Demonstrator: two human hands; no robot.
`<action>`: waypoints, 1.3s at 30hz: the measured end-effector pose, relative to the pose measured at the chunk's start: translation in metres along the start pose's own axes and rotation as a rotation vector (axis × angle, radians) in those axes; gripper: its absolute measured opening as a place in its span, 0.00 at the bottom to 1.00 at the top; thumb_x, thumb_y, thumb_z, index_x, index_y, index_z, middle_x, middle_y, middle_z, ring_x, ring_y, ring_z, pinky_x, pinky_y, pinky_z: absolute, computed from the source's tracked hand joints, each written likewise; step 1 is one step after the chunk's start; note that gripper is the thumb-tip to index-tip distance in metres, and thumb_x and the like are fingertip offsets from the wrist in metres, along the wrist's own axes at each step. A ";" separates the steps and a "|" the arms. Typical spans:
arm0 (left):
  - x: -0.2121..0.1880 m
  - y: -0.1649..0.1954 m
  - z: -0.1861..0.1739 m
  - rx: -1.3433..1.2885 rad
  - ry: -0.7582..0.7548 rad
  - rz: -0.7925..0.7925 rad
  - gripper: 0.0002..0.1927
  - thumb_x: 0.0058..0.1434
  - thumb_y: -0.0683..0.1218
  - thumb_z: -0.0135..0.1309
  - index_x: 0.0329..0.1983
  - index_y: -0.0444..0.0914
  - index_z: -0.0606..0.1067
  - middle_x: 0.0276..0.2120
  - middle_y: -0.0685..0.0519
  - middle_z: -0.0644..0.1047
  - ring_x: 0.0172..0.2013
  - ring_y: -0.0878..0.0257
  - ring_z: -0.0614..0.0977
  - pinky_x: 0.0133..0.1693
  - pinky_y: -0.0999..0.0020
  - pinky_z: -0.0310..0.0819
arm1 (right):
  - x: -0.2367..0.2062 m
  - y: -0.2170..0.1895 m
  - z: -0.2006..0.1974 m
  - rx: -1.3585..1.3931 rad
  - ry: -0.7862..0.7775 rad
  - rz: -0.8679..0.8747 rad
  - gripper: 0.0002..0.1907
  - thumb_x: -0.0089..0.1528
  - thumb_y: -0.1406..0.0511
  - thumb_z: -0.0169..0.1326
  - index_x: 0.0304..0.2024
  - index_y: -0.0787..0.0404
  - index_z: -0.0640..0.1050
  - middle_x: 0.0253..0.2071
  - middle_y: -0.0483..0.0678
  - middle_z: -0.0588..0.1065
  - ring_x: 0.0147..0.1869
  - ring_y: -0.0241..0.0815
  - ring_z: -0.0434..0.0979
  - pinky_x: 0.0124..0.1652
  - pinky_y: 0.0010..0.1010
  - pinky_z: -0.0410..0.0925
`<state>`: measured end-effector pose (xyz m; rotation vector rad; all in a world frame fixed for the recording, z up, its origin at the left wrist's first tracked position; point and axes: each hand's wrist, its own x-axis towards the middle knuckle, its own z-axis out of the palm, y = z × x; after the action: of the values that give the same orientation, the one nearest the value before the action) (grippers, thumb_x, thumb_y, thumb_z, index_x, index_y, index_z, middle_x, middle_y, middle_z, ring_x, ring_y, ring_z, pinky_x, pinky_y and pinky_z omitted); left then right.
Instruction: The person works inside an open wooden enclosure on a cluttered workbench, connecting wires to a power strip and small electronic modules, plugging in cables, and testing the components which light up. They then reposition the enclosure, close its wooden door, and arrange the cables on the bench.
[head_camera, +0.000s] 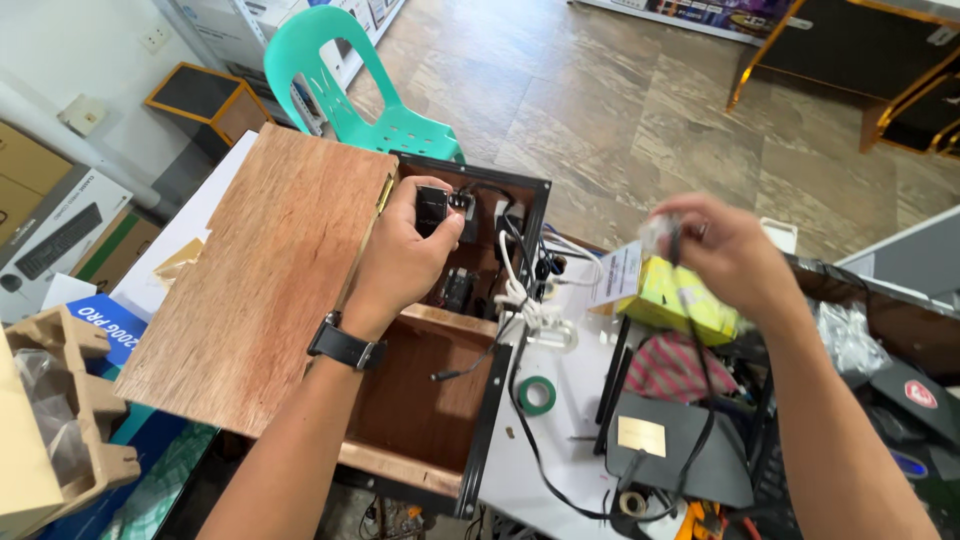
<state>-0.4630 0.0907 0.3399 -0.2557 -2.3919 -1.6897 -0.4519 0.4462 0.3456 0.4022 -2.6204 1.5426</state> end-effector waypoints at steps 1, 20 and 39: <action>0.006 -0.002 0.000 0.015 -0.012 0.009 0.14 0.62 0.42 0.57 0.49 0.37 0.72 0.31 0.55 0.79 0.30 0.68 0.81 0.33 0.69 0.77 | 0.015 0.016 -0.005 0.077 0.062 0.025 0.16 0.63 0.74 0.57 0.54 0.63 0.77 0.40 0.45 0.79 0.42 0.32 0.78 0.42 0.26 0.72; 0.071 -0.089 0.017 0.082 0.125 -0.095 0.13 0.63 0.42 0.57 0.50 0.36 0.74 0.30 0.54 0.81 0.30 0.69 0.82 0.33 0.71 0.77 | 0.179 0.284 0.180 -0.235 -0.095 0.140 0.13 0.54 0.65 0.66 0.35 0.67 0.79 0.29 0.60 0.78 0.30 0.48 0.79 0.36 0.37 0.72; 0.065 -0.118 0.020 -0.033 0.133 -0.138 0.14 0.64 0.39 0.56 0.52 0.36 0.72 0.34 0.55 0.79 0.33 0.70 0.81 0.37 0.72 0.78 | 0.189 0.320 0.223 -0.362 -0.313 -0.330 0.46 0.39 0.64 0.67 0.63 0.60 0.74 0.55 0.61 0.76 0.55 0.57 0.77 0.52 0.40 0.69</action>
<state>-0.5572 0.0725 0.2430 0.0174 -2.3342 -1.7458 -0.7024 0.3651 0.0014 1.0475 -2.7859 0.9456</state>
